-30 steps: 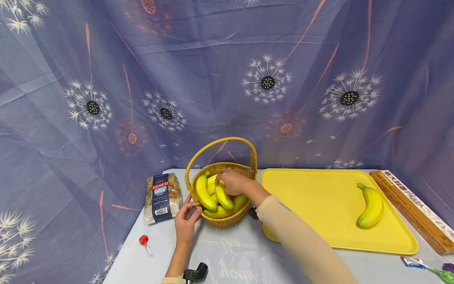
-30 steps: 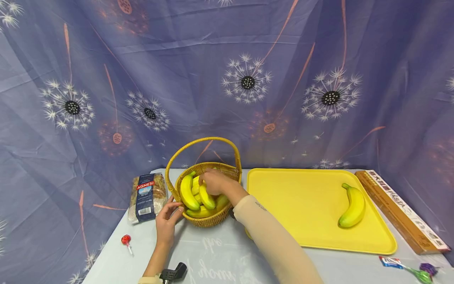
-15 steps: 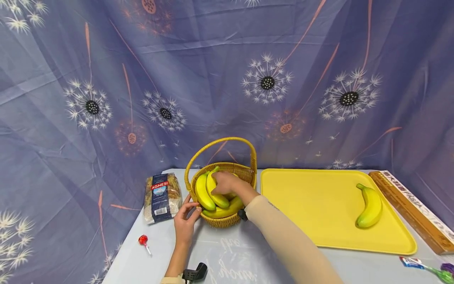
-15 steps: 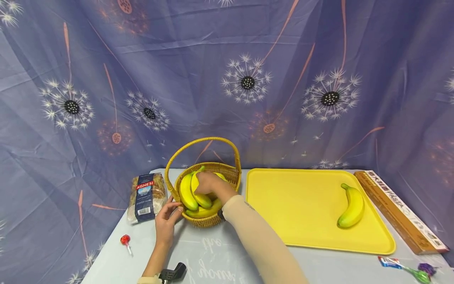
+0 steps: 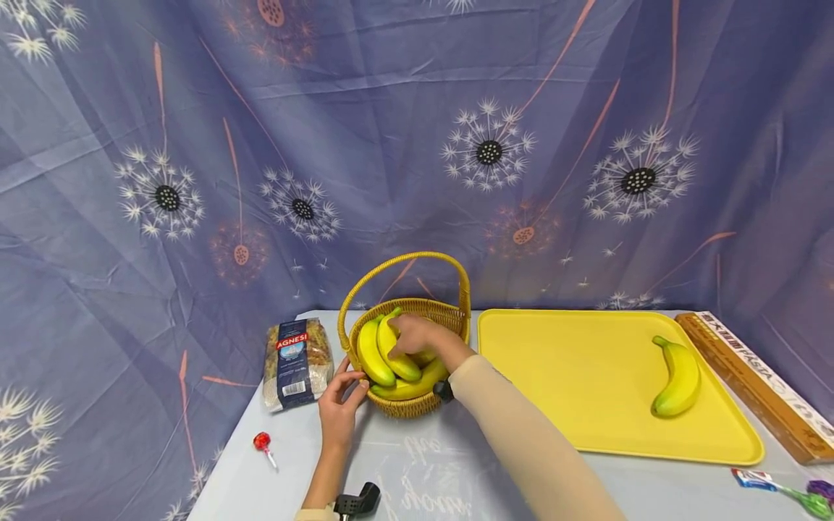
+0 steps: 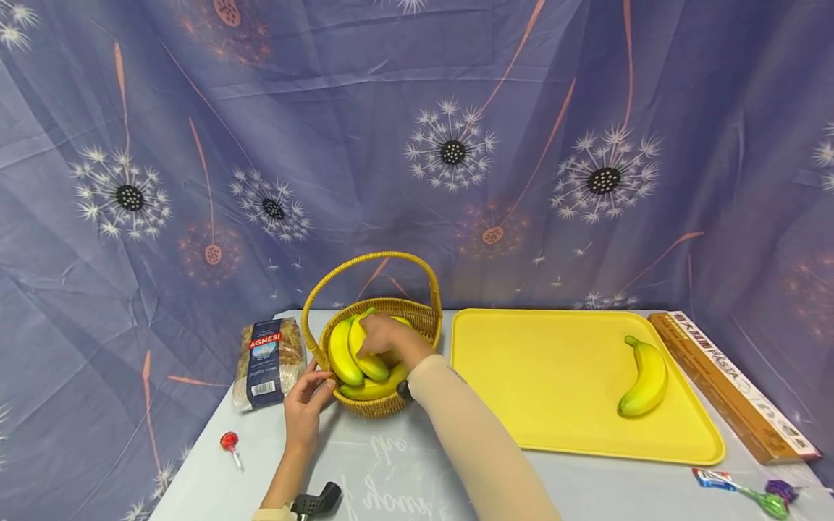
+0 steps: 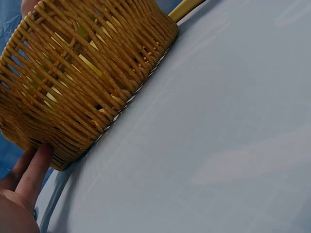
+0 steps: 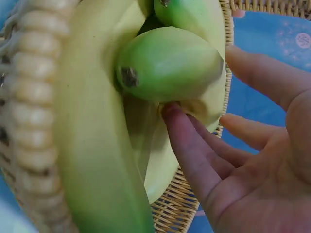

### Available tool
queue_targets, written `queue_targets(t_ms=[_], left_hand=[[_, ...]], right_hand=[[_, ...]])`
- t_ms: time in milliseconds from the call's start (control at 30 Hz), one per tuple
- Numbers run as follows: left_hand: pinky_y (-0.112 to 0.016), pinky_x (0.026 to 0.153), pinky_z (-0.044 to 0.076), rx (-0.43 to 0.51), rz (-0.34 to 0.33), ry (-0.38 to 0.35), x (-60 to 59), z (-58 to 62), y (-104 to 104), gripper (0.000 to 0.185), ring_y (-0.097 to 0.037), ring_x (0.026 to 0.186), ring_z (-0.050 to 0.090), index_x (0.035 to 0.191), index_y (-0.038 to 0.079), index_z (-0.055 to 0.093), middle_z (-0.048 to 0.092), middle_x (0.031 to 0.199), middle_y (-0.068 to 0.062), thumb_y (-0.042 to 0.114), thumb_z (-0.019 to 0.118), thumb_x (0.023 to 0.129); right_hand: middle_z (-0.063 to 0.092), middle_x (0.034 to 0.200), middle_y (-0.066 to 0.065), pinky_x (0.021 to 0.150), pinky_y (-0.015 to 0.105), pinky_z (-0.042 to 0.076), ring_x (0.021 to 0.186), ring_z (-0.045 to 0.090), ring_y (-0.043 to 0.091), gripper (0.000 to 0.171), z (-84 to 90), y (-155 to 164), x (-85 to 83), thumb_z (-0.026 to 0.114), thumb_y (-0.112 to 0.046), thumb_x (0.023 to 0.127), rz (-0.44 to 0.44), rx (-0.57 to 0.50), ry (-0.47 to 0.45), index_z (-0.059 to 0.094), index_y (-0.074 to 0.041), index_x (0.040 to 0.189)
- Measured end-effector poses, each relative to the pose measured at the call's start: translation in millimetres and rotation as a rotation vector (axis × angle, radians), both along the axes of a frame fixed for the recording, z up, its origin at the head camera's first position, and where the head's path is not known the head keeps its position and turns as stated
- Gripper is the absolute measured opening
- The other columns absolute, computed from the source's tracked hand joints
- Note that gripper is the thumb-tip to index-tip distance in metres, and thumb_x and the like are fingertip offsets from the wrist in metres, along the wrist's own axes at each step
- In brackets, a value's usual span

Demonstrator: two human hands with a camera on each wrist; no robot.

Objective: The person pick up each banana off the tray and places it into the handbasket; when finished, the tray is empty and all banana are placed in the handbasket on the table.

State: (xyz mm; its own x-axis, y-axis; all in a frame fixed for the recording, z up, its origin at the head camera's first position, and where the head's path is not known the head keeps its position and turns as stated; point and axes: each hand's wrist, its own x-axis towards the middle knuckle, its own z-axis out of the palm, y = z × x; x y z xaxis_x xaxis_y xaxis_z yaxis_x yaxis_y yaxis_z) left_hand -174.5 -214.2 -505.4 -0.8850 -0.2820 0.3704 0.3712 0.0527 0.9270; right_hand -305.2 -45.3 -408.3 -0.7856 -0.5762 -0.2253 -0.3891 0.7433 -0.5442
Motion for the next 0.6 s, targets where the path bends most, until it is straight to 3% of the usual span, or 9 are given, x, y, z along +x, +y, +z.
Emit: queue_targets(t_ms=[100, 167, 233, 400, 600], left_hand=[[-0.058, 0.1, 0.038, 0.003, -0.001, 0.0, -0.9, -0.1, -0.3, 0.019, -0.033, 0.115, 0.056, 0.102, -0.013, 0.063, 0.048, 0.14, -0.012, -0.002, 0.067, 0.087], [-0.057, 0.101, 0.038, 0.006, -0.002, 0.003, -0.5, -0.1, 0.3, 0.019, -0.033, 0.115, 0.056, 0.102, -0.013, 0.064, 0.048, 0.14, -0.012, -0.001, 0.067, 0.087], [-0.057, 0.101, 0.037, 0.008, -0.005, 0.009, -0.3, 0.2, 0.8, 0.019, -0.034, 0.116, 0.056, 0.102, -0.013, 0.063, 0.048, 0.14, -0.012, -0.001, 0.067, 0.087], [-0.059, 0.101, 0.036, 0.003, -0.006, 0.015, 1.0, 1.5, 1.4, 0.019, -0.037, 0.116, 0.054, 0.102, -0.013, 0.063, 0.047, 0.141, -0.014, -0.001, 0.067, 0.087], [-0.058, 0.102, 0.036, 0.006, -0.002, 0.011, 2.4, 1.7, 1.8, 0.018, -0.036, 0.117, 0.054, 0.101, -0.013, 0.064, 0.048, 0.141, -0.014, -0.002, 0.067, 0.087]], right_hand=[[0.056, 0.128, 0.012, 0.089, 0.037, 0.049, 0.101, 0.062, 0.027, 0.075, 3.3, 6.8, 1.0, 0.073, -0.026, 0.086, -0.021, -0.106, -0.084, 0.036, -0.007, 0.148], [0.06, 0.119, 0.014, 0.079, 0.037, 0.052, 0.088, 0.065, 0.029, 0.074, 7.3, 12.6, 2.1, 0.073, -0.024, 0.086, -0.018, -0.166, -0.107, 0.036, -0.006, 0.147], [0.061, 0.116, 0.016, 0.078, 0.037, 0.053, 0.092, 0.064, 0.029, 0.072, 12.3, 19.8, 2.4, 0.073, -0.023, 0.086, -0.001, -0.191, -0.089, 0.038, -0.005, 0.146], [0.056, 0.13, 0.014, 0.088, 0.036, 0.049, 0.116, 0.054, 0.026, 0.062, 24.6, 43.6, 3.6, 0.069, -0.031, 0.089, 0.038, -0.165, -0.002, 0.046, -0.009, 0.142], [0.058, 0.127, 0.006, 0.083, 0.032, 0.052, 0.112, 0.057, 0.021, 0.056, 36.3, 76.7, 10.6, 0.067, -0.034, 0.091, 0.026, -0.227, 0.008, 0.049, -0.015, 0.141]])
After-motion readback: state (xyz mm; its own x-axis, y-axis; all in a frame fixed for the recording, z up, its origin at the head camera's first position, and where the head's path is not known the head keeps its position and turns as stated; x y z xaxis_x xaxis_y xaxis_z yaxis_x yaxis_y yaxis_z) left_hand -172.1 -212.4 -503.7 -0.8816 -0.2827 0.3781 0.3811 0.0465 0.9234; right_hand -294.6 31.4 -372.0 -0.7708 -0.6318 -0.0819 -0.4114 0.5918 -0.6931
